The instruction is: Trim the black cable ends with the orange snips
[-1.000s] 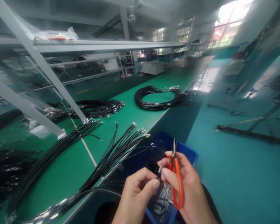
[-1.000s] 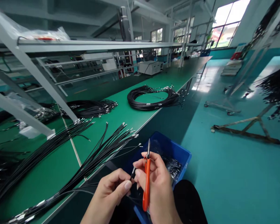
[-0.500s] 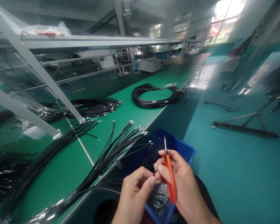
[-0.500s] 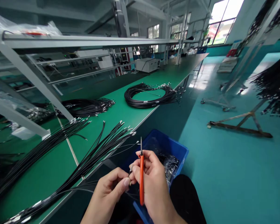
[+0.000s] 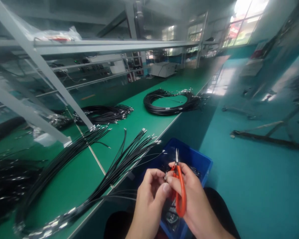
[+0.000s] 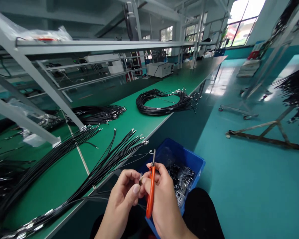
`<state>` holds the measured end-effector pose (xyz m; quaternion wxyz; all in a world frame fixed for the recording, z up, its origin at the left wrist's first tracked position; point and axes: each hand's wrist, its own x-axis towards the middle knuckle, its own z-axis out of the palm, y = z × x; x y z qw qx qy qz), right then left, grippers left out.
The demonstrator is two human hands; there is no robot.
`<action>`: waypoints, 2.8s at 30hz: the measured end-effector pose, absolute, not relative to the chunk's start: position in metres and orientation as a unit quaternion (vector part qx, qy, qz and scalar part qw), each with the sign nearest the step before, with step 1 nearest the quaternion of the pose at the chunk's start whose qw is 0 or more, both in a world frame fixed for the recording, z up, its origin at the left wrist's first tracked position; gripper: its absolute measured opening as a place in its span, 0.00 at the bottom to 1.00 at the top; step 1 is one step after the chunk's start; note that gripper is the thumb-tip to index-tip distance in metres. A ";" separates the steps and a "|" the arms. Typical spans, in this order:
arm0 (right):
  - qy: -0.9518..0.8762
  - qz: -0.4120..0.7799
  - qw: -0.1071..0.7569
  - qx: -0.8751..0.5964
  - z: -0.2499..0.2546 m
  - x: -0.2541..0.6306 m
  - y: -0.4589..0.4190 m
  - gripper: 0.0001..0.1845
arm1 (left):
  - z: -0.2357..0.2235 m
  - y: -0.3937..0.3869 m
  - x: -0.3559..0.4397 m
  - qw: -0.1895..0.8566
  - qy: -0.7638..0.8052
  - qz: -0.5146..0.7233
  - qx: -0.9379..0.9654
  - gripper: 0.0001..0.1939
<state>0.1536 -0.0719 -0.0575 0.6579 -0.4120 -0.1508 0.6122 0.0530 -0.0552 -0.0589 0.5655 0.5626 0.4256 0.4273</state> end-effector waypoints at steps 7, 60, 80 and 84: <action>-0.169 0.606 0.669 -0.394 -0.054 0.153 -0.069 0.19 | -0.049 -0.051 0.053 0.554 0.435 0.455 0.545 0.08; -0.235 0.518 0.685 -0.456 -0.051 0.152 -0.068 0.17 | -0.054 -0.047 0.038 0.622 0.428 0.411 0.511 0.10; -0.543 0.108 0.599 -0.578 -0.079 0.155 -0.072 0.16 | -0.055 -0.048 0.036 0.622 0.431 0.457 0.468 0.06; -0.482 0.275 0.606 -0.570 -0.074 0.156 -0.086 0.15 | -0.060 -0.041 0.030 0.624 0.422 0.462 0.467 0.03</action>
